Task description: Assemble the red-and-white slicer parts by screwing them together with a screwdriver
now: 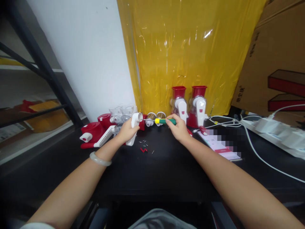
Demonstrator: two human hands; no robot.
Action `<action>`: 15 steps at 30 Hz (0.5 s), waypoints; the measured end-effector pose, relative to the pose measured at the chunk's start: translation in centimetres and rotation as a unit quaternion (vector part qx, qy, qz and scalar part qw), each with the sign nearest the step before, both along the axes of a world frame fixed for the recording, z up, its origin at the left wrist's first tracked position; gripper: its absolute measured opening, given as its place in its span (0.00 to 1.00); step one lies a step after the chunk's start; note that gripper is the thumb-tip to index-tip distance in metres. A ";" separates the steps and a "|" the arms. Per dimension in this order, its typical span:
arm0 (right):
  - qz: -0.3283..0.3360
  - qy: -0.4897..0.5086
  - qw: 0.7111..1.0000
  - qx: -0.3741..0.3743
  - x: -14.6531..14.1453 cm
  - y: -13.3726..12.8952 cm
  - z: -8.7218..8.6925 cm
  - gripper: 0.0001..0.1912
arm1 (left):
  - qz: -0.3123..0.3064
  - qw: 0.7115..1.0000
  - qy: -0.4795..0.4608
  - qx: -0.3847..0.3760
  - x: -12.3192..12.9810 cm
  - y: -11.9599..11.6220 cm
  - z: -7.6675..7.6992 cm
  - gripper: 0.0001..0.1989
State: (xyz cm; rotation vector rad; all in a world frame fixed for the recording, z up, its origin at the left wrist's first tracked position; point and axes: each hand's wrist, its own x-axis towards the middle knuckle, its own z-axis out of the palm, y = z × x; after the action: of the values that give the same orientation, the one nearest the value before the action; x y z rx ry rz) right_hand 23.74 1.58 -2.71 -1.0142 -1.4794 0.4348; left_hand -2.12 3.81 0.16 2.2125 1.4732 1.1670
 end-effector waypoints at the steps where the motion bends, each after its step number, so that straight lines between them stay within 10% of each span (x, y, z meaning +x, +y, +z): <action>1: 0.002 0.001 1.000 -0.002 0.0 0.0 0.0 0.13 | -0.001 1.000 0.001 -0.001 0.0 0.0 0.0 0.19; 15: -0.004 -0.015 1.000 0.003 0.0 -0.1 0.0 0.13 | -0.018 1.000 0.008 0.003 0.0 0.0 -0.2 0.20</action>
State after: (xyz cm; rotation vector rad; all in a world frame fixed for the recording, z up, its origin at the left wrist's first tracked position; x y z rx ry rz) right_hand 23.70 1.48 -2.68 -1.0260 -1.5025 0.4113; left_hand -2.17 3.85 0.01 2.2484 1.4312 1.1466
